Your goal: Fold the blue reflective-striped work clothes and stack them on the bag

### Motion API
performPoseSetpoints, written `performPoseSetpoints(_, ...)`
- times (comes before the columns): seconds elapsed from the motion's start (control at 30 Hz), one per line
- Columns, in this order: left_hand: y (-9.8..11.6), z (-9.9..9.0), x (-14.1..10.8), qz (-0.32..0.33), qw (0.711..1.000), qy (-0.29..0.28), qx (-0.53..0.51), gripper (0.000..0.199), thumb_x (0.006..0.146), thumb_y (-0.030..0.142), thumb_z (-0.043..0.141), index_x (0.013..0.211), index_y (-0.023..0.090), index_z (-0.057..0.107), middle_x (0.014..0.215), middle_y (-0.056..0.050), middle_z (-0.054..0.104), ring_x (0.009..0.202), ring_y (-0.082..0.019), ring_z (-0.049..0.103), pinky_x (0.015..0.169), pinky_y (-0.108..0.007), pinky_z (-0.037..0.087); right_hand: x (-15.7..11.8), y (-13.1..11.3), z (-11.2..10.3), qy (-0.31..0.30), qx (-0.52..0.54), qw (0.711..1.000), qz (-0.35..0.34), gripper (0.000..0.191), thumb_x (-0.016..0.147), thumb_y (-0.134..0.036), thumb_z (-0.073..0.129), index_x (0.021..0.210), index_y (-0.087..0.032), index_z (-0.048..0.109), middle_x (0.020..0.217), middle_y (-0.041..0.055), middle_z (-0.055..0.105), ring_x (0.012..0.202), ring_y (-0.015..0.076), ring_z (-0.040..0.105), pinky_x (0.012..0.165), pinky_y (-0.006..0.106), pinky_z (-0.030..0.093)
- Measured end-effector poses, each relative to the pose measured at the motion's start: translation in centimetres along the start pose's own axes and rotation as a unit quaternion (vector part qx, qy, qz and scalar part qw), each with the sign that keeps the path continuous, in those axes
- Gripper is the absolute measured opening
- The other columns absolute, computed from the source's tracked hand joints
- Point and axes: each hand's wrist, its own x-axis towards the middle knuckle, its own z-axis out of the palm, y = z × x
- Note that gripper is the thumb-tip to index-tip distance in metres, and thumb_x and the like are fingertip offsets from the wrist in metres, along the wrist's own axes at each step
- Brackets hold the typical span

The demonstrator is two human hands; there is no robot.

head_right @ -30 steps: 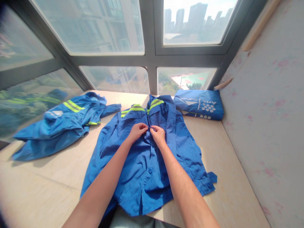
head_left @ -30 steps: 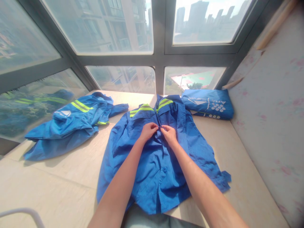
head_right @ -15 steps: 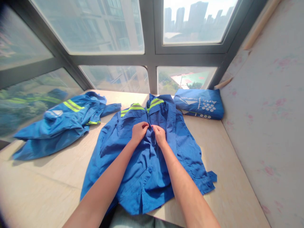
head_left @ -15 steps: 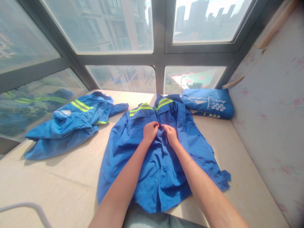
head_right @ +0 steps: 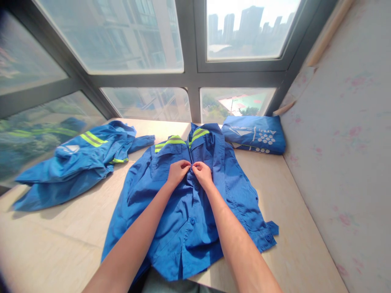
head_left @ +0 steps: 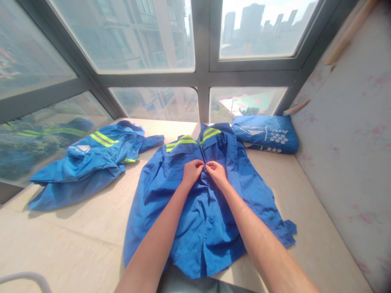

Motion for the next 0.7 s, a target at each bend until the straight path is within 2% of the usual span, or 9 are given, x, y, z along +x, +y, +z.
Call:
performPoseSetpoints(0.1,0.0,-0.1,0.0,-0.003,1.000,-0.004,0.001,0.017,0.082,0.011,0.064,0.085,0.020,0.078,0.086,-0.004,0.078,0.082,-0.019,0.071,0.079,-0.028,0.052,-0.1,-0.5,0.1,0.006,-0.050,0.999,-0.003,0.020,0.080,-0.036,0.061,0.087,-0.020,0.071,0.067,-0.0011,0.069,0.066,0.0171,0.064,0.066,0.026,0.049)
performPoseSetpoints(0.2,0.0,-0.3,-0.1,-0.009,1.000,-0.006,0.006,0.020,0.081,0.010,0.061,0.084,0.020,0.078,0.087,-0.006,0.078,0.084,-0.020,0.071,0.080,-0.030,0.051,-0.4,-1.0,0.5,0.017,-0.100,0.995,-0.004,0.015,0.081,-0.032,0.061,0.087,-0.022,0.071,0.068,-0.0012,0.069,0.071,0.0182,0.065,0.070,0.026,0.048)
performPoseSetpoints(0.4,-0.3,0.0,-0.3,-0.038,0.999,-0.001,-0.004,0.009,0.078,0.024,0.074,0.084,0.019,0.078,0.084,-0.008,0.077,0.083,-0.022,0.071,0.079,-0.032,0.051,-1.5,-1.6,1.2,0.018,-0.249,0.968,0.004,0.017,0.090,-0.027,0.058,0.102,-0.026,0.070,0.082,0.0011,0.074,0.079,0.0189,0.069,0.068,0.025,0.044)
performPoseSetpoints(0.53,-1.3,0.6,-0.2,-0.064,0.997,0.023,-0.034,0.009,0.079,0.023,0.072,0.083,0.017,0.078,0.083,-0.009,0.077,0.083,-0.022,0.071,0.078,-0.032,0.053,-1.8,-1.6,1.3,0.011,-0.260,0.966,-0.011,0.015,0.092,-0.032,0.058,0.100,-0.026,0.070,0.081,0.0001,0.074,0.079,0.0187,0.069,0.067,0.024,0.042)
performPoseSetpoints(0.7,-2.9,1.6,-0.2,-0.097,0.989,0.040,-0.103,0.013,0.082,0.025,0.070,0.086,0.015,0.077,0.082,-0.009,0.077,0.076,-0.020,0.071,0.070,-0.029,0.056,-1.8,-1.4,1.2,0.011,-0.249,0.968,-0.024,0.016,0.092,-0.031,0.058,0.100,-0.026,0.071,0.079,-0.0005,0.074,0.079,0.0181,0.069,0.069,0.024,0.044)
